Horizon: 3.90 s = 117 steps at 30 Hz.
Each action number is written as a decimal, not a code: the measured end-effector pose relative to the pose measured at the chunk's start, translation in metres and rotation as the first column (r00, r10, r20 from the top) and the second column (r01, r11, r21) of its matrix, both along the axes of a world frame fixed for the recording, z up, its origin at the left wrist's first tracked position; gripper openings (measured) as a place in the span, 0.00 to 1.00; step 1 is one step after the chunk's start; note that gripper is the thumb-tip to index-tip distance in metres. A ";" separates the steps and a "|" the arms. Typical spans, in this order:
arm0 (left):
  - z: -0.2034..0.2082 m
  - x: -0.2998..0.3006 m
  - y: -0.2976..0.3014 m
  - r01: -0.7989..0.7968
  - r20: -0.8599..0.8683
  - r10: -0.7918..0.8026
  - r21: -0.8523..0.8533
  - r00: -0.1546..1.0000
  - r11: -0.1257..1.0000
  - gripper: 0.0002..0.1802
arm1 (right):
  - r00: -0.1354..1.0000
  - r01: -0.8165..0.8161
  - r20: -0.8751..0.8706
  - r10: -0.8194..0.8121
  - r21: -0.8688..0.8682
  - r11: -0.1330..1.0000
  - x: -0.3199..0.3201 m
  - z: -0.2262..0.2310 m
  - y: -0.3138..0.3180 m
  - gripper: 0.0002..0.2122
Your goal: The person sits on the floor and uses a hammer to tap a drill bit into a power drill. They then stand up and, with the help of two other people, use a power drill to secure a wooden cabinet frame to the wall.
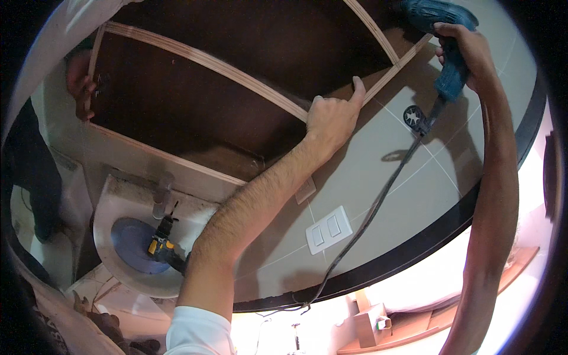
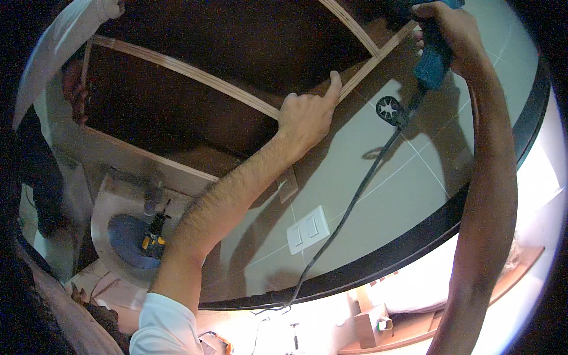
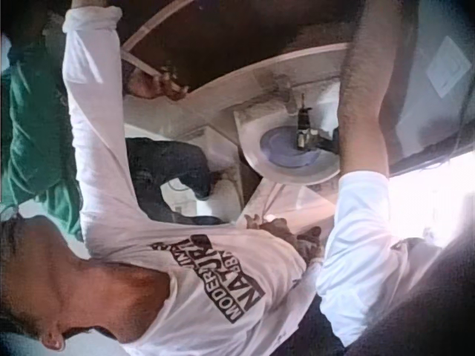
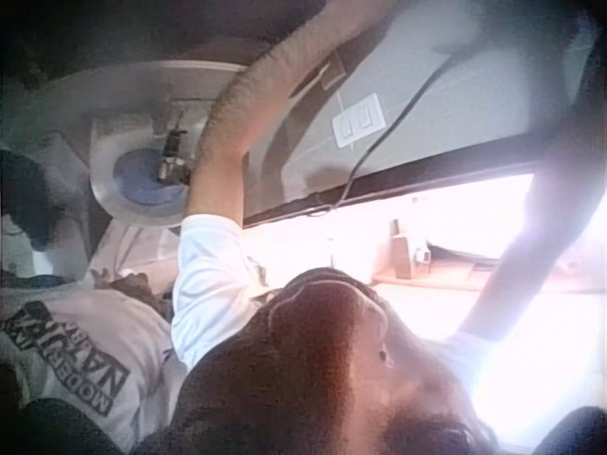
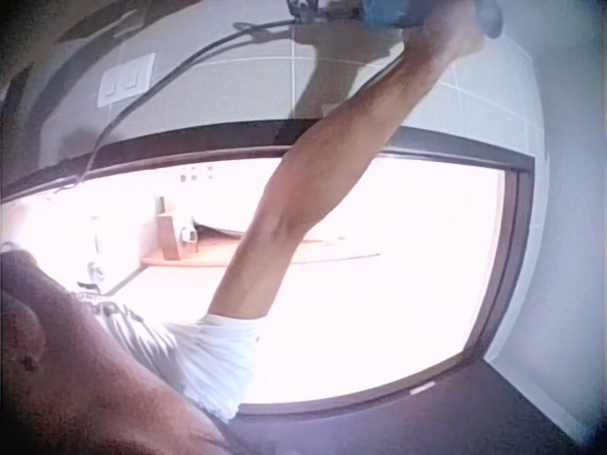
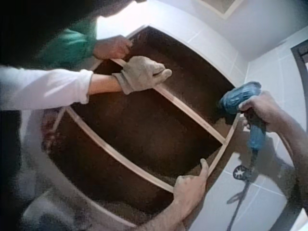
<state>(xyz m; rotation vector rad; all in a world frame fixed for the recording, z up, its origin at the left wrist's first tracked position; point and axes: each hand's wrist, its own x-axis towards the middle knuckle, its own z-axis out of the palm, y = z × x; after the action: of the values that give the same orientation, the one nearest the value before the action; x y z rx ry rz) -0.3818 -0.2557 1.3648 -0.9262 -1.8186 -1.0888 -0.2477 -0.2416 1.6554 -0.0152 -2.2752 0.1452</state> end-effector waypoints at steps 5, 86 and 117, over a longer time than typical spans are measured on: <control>-0.010 -0.007 0.002 0.014 -0.013 -0.014 -0.014 1.000 1.000 0.41 | 0.999 -0.020 0.031 0.021 -0.031 0.999 -0.005 0.001 0.010 0.16; -0.477 0.436 -0.173 0.493 0.810 0.544 -0.389 -0.220 0.778 0.20 | 0.921 -0.150 0.160 -0.355 -0.695 -0.703 0.615 -0.782 0.178 0.42; -0.542 0.437 -0.184 0.551 0.380 0.825 -0.616 -0.418 0.563 0.07 | -0.263 0.911 0.922 -0.284 0.334 0.241 0.634 -1.382 0.291 0.12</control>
<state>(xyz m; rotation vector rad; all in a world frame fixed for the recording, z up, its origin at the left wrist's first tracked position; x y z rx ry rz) 0.0551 -0.4394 0.8228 1.0171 -4.0985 -0.2968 0.3864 0.0498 0.2738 -2.4780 -2.7039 0.1764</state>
